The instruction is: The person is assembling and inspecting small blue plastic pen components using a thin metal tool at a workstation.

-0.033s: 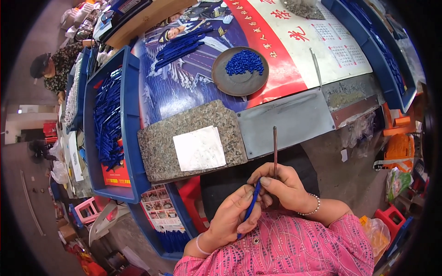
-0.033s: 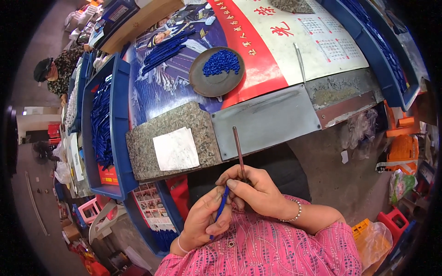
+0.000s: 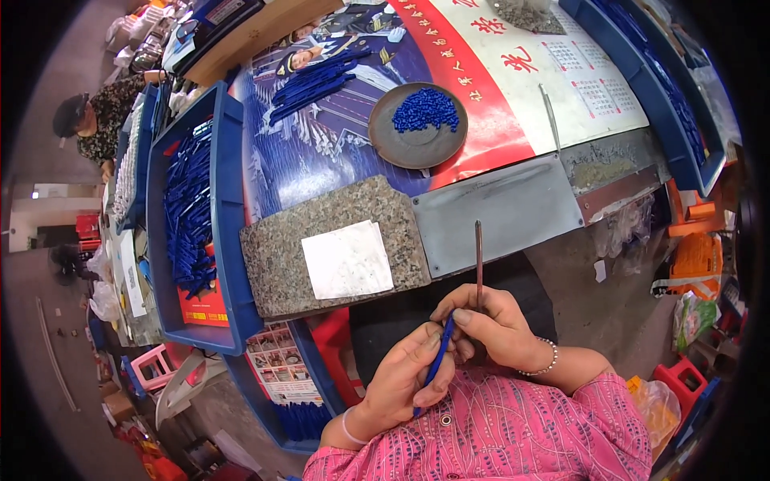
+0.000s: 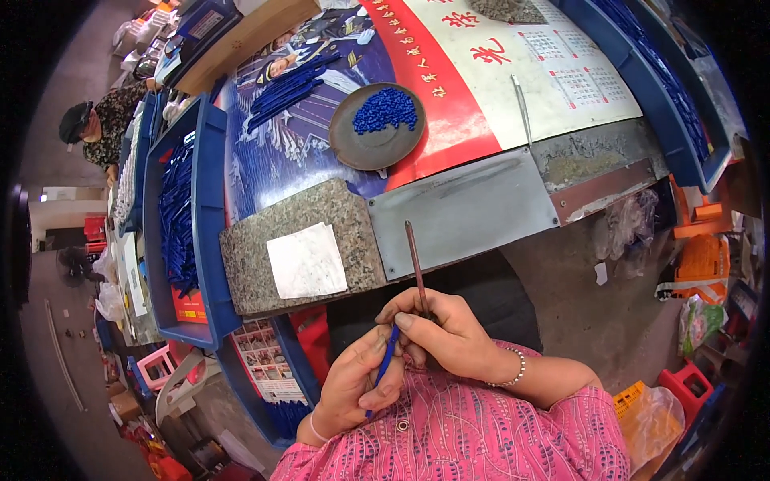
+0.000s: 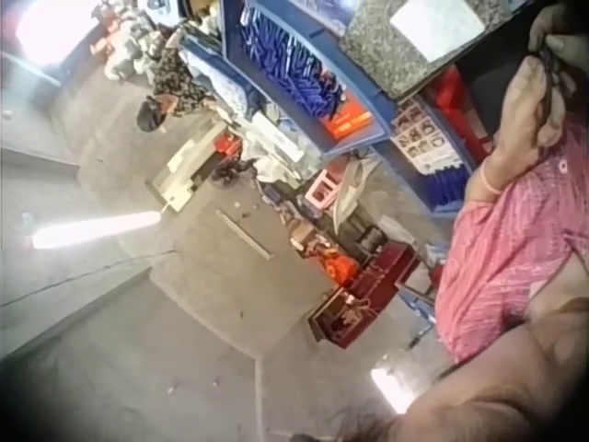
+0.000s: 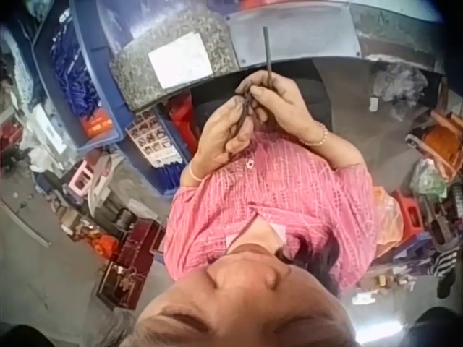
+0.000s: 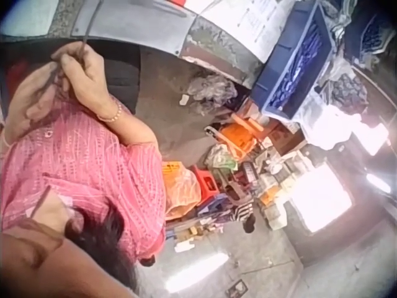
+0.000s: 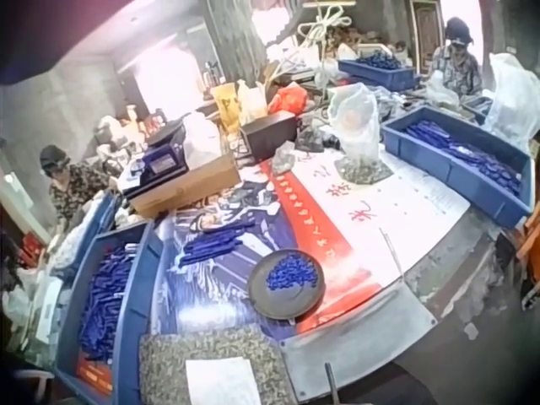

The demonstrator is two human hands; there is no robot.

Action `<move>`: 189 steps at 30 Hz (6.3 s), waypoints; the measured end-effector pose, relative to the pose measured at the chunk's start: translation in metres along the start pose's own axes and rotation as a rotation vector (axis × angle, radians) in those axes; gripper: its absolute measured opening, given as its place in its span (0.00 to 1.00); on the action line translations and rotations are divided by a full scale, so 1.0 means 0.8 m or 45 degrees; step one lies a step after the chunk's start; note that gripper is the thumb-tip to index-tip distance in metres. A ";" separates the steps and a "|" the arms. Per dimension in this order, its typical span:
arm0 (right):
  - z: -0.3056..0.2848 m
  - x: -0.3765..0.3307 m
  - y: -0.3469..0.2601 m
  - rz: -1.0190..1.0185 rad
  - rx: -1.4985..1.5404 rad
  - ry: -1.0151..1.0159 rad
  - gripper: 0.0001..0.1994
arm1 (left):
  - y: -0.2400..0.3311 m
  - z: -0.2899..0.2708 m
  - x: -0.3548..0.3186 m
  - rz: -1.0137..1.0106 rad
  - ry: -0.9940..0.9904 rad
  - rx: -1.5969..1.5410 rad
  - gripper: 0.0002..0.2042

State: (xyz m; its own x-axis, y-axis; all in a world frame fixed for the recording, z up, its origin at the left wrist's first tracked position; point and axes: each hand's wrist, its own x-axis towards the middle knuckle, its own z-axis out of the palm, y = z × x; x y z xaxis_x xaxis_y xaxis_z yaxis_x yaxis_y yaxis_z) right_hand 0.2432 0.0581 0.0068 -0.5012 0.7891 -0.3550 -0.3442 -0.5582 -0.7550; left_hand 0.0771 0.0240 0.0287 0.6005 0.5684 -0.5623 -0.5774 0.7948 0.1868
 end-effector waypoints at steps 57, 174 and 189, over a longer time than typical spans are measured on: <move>-0.004 0.010 0.015 0.091 0.017 0.006 0.09 | 0.001 -0.013 -0.001 0.003 -0.001 -0.096 0.10; 0.049 0.030 -0.086 -0.235 -1.686 -0.253 0.20 | 0.106 -0.037 -0.024 0.675 0.501 0.779 0.11; 0.038 0.042 -0.086 -0.240 -1.793 -0.282 0.19 | 0.100 -0.037 -0.014 0.655 0.625 0.942 0.09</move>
State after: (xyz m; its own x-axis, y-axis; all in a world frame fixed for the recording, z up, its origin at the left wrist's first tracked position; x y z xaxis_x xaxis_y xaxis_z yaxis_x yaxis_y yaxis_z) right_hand 0.2256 0.1148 0.0635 -0.6936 0.6928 -0.1975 0.5733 0.3648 -0.7337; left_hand 0.0079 0.0746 0.0258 -0.0118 0.8600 -0.5102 -0.1155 0.5057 0.8550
